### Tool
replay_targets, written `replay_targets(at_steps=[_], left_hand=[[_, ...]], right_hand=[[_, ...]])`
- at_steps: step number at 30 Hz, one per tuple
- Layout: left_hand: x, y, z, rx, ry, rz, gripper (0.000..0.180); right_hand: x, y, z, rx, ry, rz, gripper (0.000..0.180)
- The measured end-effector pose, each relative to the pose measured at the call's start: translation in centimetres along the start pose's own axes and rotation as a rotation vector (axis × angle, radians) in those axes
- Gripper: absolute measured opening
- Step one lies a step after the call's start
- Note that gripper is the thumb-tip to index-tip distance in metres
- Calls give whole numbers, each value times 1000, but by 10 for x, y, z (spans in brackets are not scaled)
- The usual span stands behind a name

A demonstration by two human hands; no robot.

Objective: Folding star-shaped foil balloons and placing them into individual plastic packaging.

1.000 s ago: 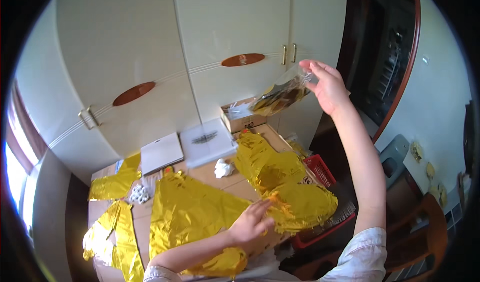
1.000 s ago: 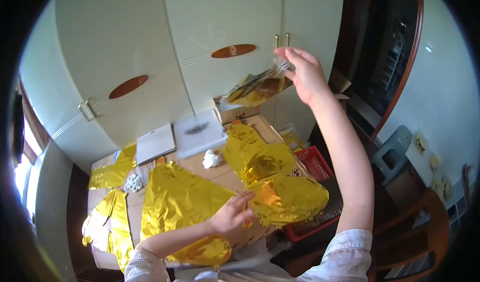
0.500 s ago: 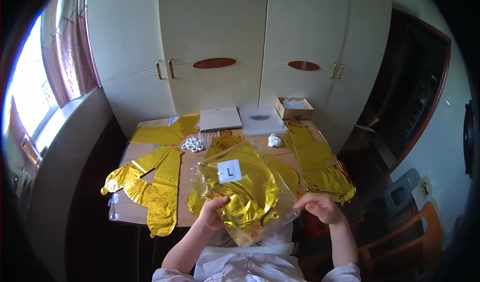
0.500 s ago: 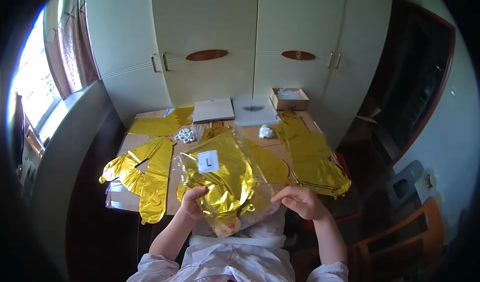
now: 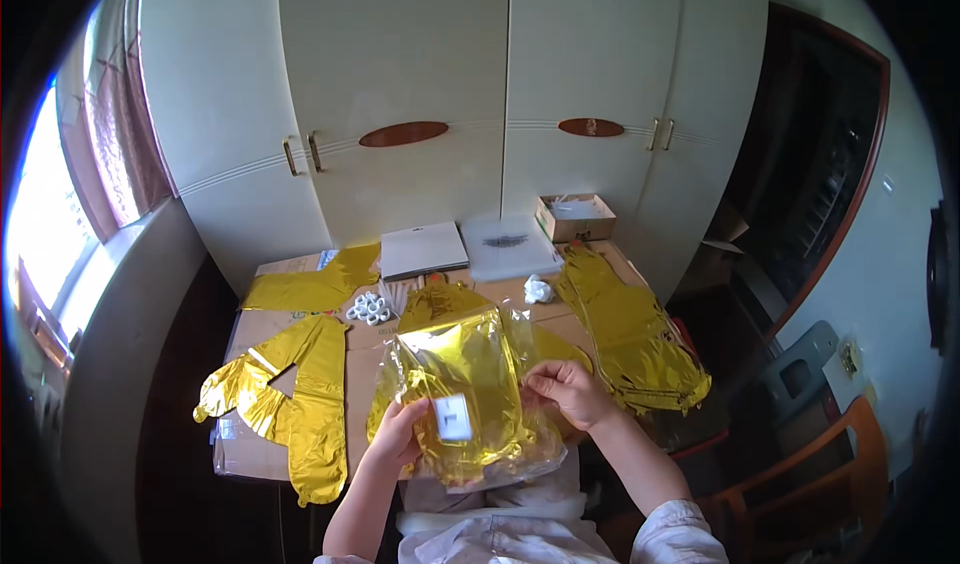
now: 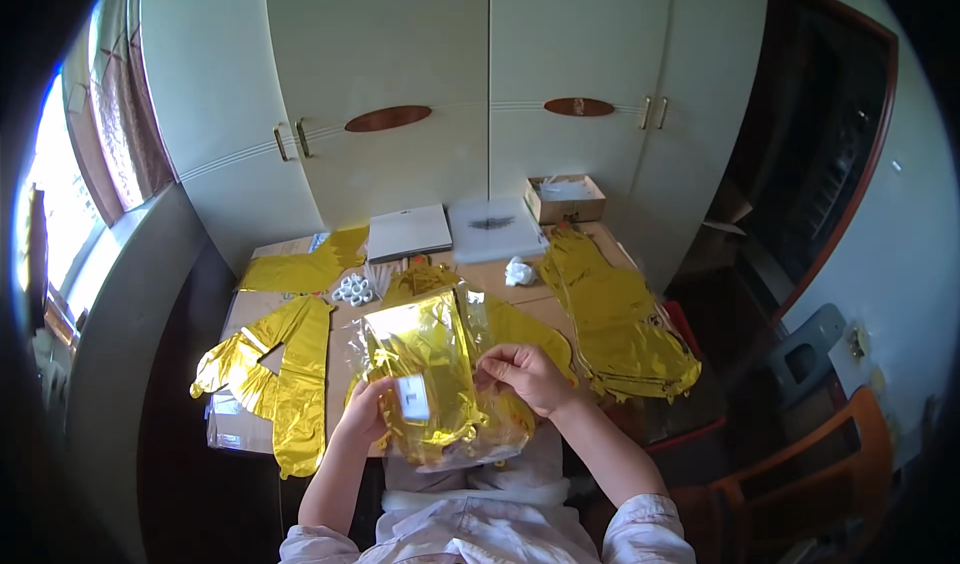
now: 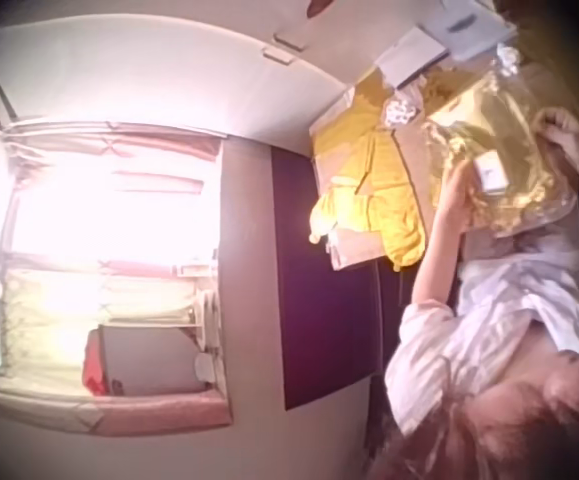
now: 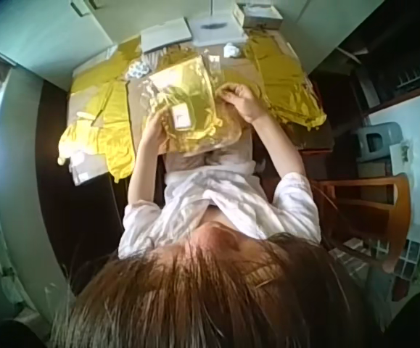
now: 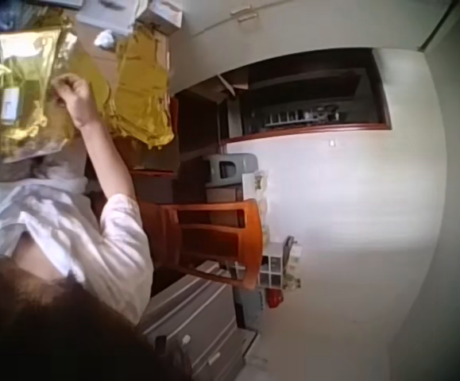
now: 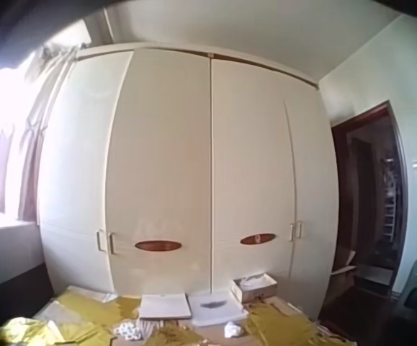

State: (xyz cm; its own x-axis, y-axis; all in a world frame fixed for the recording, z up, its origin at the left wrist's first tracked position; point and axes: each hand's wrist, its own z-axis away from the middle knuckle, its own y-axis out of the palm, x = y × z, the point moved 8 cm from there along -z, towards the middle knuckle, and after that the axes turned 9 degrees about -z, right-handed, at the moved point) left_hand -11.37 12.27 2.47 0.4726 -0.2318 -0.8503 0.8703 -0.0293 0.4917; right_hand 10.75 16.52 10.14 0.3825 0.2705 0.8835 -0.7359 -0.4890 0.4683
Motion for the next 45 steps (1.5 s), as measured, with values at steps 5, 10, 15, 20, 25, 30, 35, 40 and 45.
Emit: replay_targets(at_steps=[5, 10, 15, 20, 25, 30, 35, 40, 45], left_hand=[[-14, -20, -21, -148, 151, 18, 30], [-38, -10, -23, 7, 253, 81, 33], [-43, -4, -26, 15, 266, 101, 32], [-40, 7, -29, -20, 241, 153, 32], [-28, 9, -26, -19, 249, 72, 40], [-12, 10, -23, -213, 155, 240, 32], [8, 19, -24, -133, 159, 220, 31], [28, 8, -17, -86, 172, 324, 46], [18, 4, 11, -97, 341, 227, 47]], right_hand=[[32, -12, -39, -90, -179, 132, 11], [37, -37, -53, -144, -230, 149, 12], [29, -38, -49, -109, -140, -15, 17], [10, -28, -40, 43, -10, -177, 51], [5, -38, -24, 78, 109, -133, 68], [-18, -37, -5, 80, 188, -367, 53], [-47, -42, 13, 297, 260, -555, 50], [-15, -2, 35, 277, 131, -343, 54], [-26, 1, 54, 234, 101, 70, 53]])
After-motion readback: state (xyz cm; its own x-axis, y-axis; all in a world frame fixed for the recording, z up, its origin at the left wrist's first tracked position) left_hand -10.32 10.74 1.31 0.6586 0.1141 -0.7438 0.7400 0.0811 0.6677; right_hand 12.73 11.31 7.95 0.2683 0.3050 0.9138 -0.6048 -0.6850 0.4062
